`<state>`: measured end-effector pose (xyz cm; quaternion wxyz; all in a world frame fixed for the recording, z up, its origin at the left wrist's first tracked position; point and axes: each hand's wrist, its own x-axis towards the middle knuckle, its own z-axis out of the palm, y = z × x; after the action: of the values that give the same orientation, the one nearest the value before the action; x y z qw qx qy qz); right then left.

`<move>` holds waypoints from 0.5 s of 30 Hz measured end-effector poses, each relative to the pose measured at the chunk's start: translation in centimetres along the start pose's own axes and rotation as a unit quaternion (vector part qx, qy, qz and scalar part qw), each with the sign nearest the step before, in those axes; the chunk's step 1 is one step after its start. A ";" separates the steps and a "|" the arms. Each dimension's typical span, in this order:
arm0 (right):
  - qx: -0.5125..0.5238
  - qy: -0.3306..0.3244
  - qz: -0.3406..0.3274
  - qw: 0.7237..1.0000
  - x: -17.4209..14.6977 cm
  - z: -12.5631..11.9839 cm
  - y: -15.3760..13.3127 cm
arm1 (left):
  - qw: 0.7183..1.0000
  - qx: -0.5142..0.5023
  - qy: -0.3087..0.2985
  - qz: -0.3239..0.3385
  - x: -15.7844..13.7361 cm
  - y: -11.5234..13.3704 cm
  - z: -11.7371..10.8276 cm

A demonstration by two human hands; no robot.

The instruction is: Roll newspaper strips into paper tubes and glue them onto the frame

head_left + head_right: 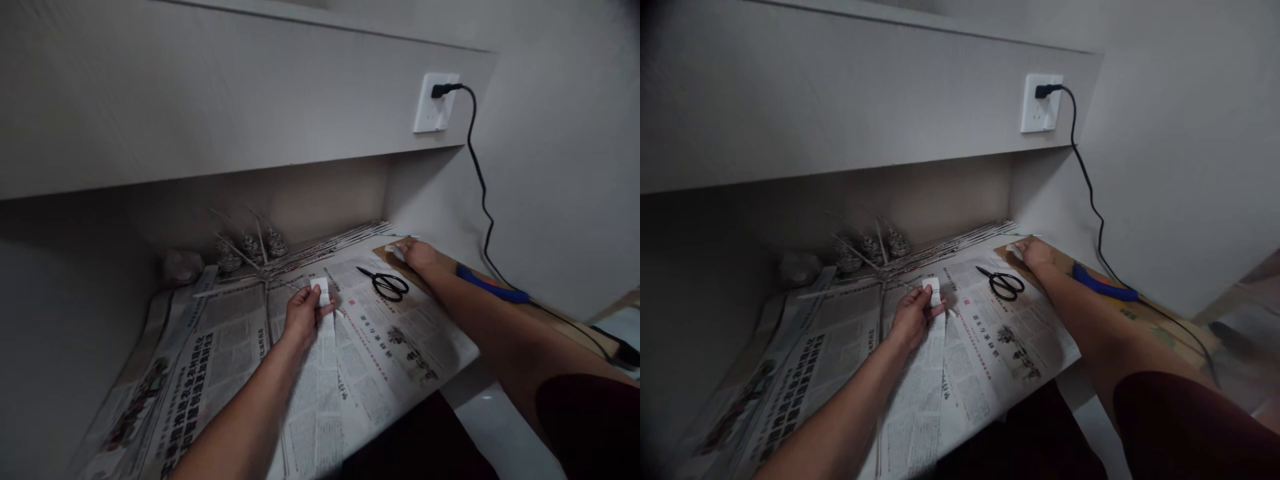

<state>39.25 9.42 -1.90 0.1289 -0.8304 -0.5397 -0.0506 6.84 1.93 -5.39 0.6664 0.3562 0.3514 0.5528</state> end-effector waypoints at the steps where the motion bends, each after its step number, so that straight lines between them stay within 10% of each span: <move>1: 0.001 -0.004 0.012 1.000 0.2 -0.1 0.0 | 1.000 0.003 0.002 -0.003 0.0 0.1 0.0; 6: -0.012 0.019 0.047 0.999 -0.5 -2.2 -1.3 | 1.000 0.004 -0.003 -0.002 0.2 0.2 -0.1; 10: 0.107 0.033 -0.095 0.989 -3.9 -3.9 -6.2 | 1.000 0.003 -0.003 0.001 0.1 0.3 -0.1; 12: 0.264 -0.085 -0.152 0.948 -6.2 -3.7 -9.7 | 1.000 0.004 0.002 0.003 0.0 0.5 -0.1; 15: 0.497 -0.272 -0.152 0.810 -9.2 -2.1 -13.9 | 1.000 0.009 0.005 0.011 -0.1 0.8 -0.1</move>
<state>22.99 6.10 0.27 0.3627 -0.5401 -0.6232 0.4341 6.30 1.96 -4.74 0.6553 0.3628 0.3562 0.5586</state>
